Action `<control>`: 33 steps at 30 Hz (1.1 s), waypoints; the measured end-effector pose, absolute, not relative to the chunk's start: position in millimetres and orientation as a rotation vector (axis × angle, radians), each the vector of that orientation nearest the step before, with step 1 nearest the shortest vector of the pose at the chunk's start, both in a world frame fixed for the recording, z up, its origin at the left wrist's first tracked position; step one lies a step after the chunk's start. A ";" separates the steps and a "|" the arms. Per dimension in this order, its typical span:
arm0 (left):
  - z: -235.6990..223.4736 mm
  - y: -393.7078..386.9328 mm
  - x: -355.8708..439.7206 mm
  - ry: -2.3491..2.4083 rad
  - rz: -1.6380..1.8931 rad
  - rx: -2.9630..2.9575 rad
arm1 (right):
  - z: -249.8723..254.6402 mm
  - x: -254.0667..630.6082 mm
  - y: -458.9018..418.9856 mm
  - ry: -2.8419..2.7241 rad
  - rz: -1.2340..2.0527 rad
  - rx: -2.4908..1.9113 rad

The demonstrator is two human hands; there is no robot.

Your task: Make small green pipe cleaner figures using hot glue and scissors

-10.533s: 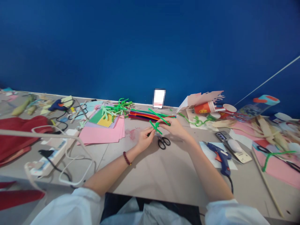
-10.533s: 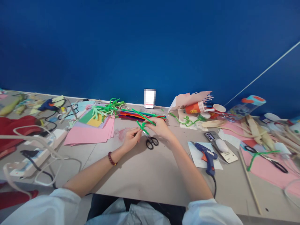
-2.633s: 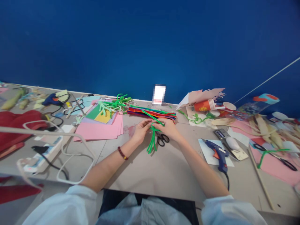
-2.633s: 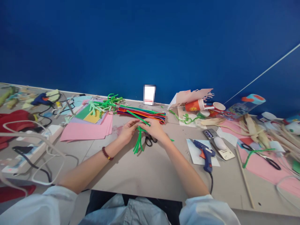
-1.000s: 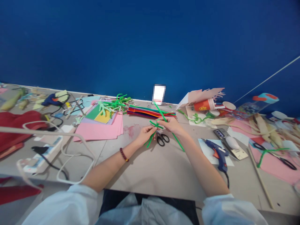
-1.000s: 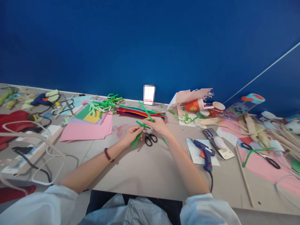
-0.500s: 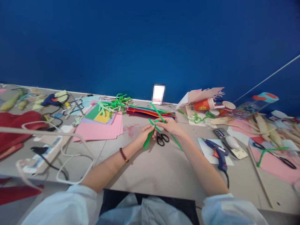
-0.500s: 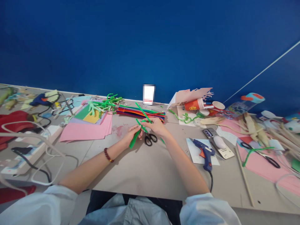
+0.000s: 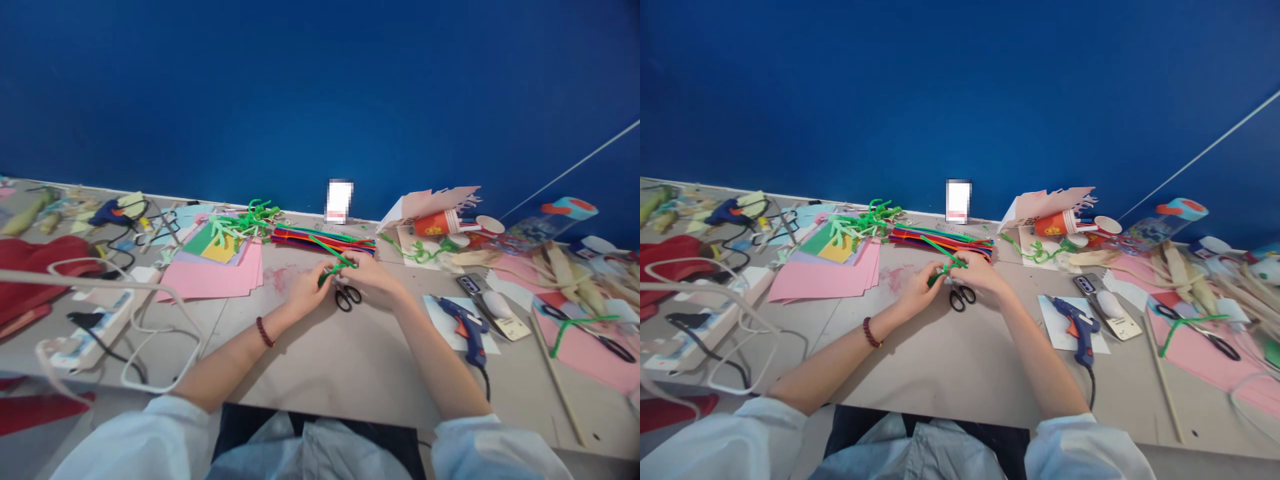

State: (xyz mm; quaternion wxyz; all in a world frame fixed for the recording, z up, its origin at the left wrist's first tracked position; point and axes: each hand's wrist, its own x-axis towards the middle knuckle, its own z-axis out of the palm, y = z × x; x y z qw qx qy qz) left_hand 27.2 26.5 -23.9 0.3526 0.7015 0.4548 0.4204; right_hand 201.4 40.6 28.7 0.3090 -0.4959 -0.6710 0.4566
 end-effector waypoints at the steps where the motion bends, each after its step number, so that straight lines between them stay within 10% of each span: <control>1: -25.2 26.4 27.1 1.189 1.092 1.859 | 28.0 201.1 41.4 -1.810 1.161 -1.328; 33: -21.4 22.2 32.4 1.072 1.157 1.928 | 17.5 193.1 43.1 -1.746 1.241 -1.281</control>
